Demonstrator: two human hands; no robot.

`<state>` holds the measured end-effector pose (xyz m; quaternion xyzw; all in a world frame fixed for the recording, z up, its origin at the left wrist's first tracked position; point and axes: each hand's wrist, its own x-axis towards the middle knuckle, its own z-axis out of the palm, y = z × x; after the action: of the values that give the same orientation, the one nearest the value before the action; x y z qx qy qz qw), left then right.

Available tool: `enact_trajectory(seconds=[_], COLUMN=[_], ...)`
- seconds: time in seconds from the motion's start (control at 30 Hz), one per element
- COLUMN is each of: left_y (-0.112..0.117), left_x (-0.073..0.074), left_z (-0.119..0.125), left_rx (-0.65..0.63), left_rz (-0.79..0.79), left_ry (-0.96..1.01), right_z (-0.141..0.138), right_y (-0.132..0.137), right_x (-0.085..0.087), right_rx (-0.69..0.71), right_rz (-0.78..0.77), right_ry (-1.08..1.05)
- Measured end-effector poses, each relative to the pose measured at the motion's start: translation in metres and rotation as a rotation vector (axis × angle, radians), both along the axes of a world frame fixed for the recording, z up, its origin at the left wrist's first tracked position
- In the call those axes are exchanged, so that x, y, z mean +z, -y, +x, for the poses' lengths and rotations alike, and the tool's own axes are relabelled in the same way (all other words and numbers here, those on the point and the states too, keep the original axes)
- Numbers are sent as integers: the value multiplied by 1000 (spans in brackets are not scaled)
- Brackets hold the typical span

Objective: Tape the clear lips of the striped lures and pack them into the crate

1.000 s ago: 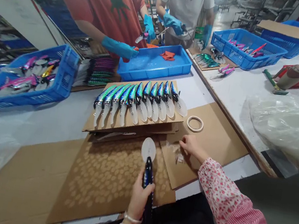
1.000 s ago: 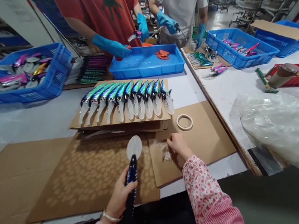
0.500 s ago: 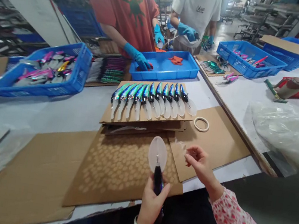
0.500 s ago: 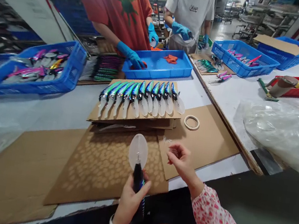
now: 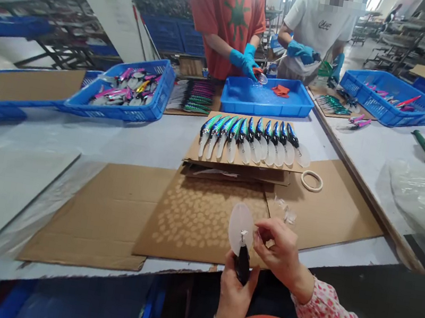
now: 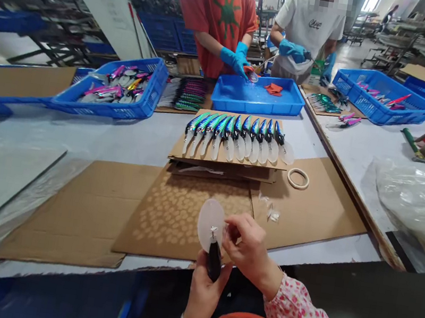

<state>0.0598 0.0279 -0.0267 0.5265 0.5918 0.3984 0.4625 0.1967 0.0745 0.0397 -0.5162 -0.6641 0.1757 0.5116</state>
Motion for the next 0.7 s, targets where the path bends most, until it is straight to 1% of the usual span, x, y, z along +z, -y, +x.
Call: enact_trajectory(seconds=[0.1, 0.27, 0.37, 0.5, 0.57, 0.63, 0.7], left_y=[2, 6, 7, 10, 12, 14, 16], left_x=[-3, -9, -7, -1, 0, 0, -1], left_z=[2, 5, 6, 6, 7, 8, 8], left_rx=[-13, -5, -22, -57, -48, -34, -46], left_rz=[16, 49, 58, 56, 47, 29, 6], left_ry=[-8, -2, 18, 39, 34, 37, 58], right_z=[-3, -6, -2, 9, 14, 16, 17], right_y=[4, 11, 14, 17, 18, 19, 20], right_x=[-2, -2, -4, -9, -11, -12, -13], right_rx=[21, 36, 61, 190, 233, 227, 205], right_rz=[-34, -77, -70, -62, -44, -9, 18], right_ry=[-25, 9, 34, 59, 69, 97, 127])
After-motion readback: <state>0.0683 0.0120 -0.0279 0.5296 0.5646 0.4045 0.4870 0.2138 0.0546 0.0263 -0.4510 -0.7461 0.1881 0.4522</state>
